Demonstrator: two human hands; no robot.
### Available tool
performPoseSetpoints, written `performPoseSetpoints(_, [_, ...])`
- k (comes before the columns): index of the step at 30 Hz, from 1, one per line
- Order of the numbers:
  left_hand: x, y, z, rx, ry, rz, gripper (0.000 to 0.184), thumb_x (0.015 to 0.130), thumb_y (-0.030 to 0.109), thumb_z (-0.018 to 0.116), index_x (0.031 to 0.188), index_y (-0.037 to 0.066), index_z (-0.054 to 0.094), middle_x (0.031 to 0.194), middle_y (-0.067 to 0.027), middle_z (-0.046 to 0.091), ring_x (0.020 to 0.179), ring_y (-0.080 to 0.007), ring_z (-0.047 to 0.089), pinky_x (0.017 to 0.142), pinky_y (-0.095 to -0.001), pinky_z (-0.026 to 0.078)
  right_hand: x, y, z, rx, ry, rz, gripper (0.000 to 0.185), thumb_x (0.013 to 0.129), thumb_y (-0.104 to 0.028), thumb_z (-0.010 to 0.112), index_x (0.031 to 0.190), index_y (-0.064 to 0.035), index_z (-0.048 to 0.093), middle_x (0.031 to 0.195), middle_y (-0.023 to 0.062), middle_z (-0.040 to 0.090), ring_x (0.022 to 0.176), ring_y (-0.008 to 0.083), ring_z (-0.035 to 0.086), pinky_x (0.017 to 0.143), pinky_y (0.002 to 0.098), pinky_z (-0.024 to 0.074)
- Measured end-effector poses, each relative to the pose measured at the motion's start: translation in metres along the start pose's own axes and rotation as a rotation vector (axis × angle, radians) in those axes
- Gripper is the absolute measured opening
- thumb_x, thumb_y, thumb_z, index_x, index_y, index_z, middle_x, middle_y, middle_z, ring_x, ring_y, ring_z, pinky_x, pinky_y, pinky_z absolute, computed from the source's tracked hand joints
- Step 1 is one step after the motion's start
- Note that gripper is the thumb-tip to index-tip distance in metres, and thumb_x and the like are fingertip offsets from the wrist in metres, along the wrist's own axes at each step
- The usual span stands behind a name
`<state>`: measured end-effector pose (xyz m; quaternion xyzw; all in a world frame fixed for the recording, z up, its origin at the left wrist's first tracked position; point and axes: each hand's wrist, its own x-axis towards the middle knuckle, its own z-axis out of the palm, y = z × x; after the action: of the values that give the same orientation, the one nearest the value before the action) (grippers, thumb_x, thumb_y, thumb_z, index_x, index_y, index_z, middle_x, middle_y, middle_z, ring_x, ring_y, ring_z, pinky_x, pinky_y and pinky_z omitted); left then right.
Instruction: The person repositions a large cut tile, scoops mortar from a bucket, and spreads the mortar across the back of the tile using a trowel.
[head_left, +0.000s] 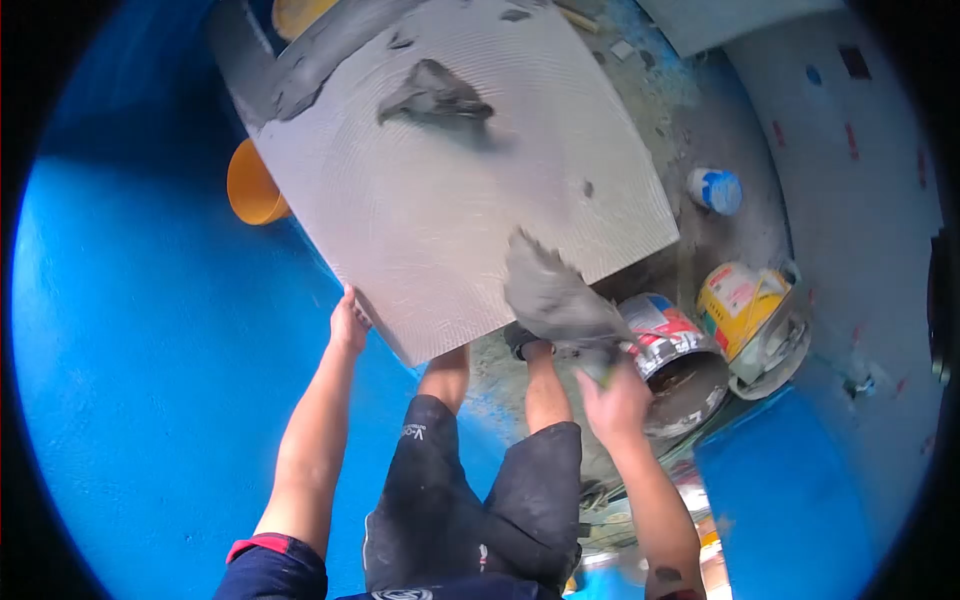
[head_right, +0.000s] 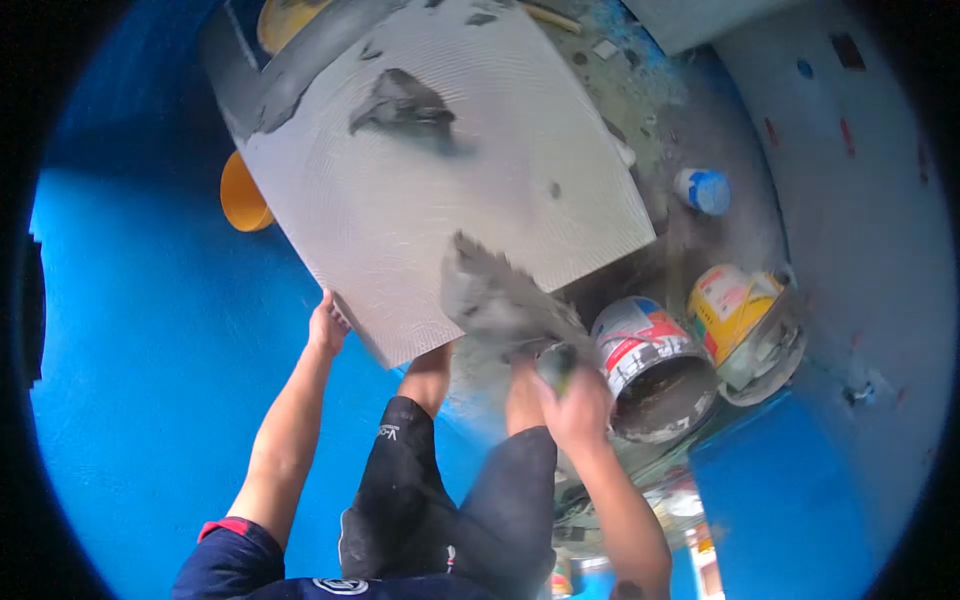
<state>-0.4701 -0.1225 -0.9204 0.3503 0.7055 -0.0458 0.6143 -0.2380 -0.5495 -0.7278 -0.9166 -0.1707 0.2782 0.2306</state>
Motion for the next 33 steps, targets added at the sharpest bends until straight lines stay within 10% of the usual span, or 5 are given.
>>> performPoseSetpoints(3, [-0.015, 0.028, 0.008, -0.051, -0.090, -0.009, 0.039, 0.097, 0.052, 0.050, 0.100, 0.015, 0.058, 0.087, -0.0005, 0.057, 0.074, -0.0133, 0.050, 0.068, -0.0323, 0.038, 0.069, -0.037, 0.050, 0.025, -0.166, 0.053, 0.044, 0.079, -0.042, 0.071, 0.098, -0.0024, 0.067, 0.075, 0.0232, 0.066, 0.073, 0.0455, 0.063, 0.064, 0.0500, 0.0506])
performPoseSetpoints(10, [-0.016, 0.045, 0.013, -0.123, -0.201, -0.018, 0.054, 0.101, 0.046, 0.044, 0.139, 0.008, 0.045, 0.137, -0.0099, 0.054, 0.121, -0.0234, 0.052, 0.101, -0.0419, 0.038, 0.071, -0.121, 0.019, 0.443, -0.156, 0.077, 0.038, 0.082, -0.026, 0.069, 0.104, 0.0017, 0.057, 0.080, 0.0134, 0.065, 0.078, 0.0271, 0.066, 0.073, 0.0395, 0.0507])
performPoseSetpoints(19, [-0.005, 0.056, 0.020, -0.355, -0.252, -0.002, 0.051, 0.105, 0.035, 0.039, 0.140, -0.001, 0.042, 0.143, -0.0115, 0.048, 0.131, -0.0243, 0.045, 0.111, -0.0363, 0.031, 0.100, -0.155, 0.131, 1.180, -0.276, 0.692, 0.039, 0.102, -0.045, 0.042, 0.083, -0.0110, 0.044, 0.057, -0.0026, 0.042, 0.038, 0.0087, 0.041, 0.035, 0.0270, 0.0370])
performPoseSetpoints(24, [0.001, 0.054, 0.020, -0.367, -0.250, -0.006, 0.049, 0.105, 0.033, 0.040, 0.140, -0.001, 0.043, 0.140, -0.0122, 0.052, 0.128, -0.0240, 0.048, 0.109, -0.0366, 0.033, 0.091, -0.165, 0.184, 0.177, -0.075, 0.002, 0.045, 0.095, -0.049, 0.055, 0.093, -0.0049, 0.049, 0.066, 0.0194, 0.060, 0.050, 0.0329, 0.060, 0.047, 0.0449, 0.0482])
performPoseSetpoints(33, [0.013, 0.038, 0.019, -0.321, -0.218, 0.098, 0.053, 0.103, 0.038, 0.042, 0.140, 0.001, 0.045, 0.139, -0.0137, 0.052, 0.127, -0.0270, 0.049, 0.109, -0.0412, 0.034, 0.148, -0.132, 0.052, -0.193, -0.071, 0.202, 0.047, 0.095, -0.046, 0.054, 0.108, -0.0009, 0.052, 0.088, 0.0291, 0.066, 0.083, 0.0461, 0.065, 0.069, 0.0527, 0.0507])
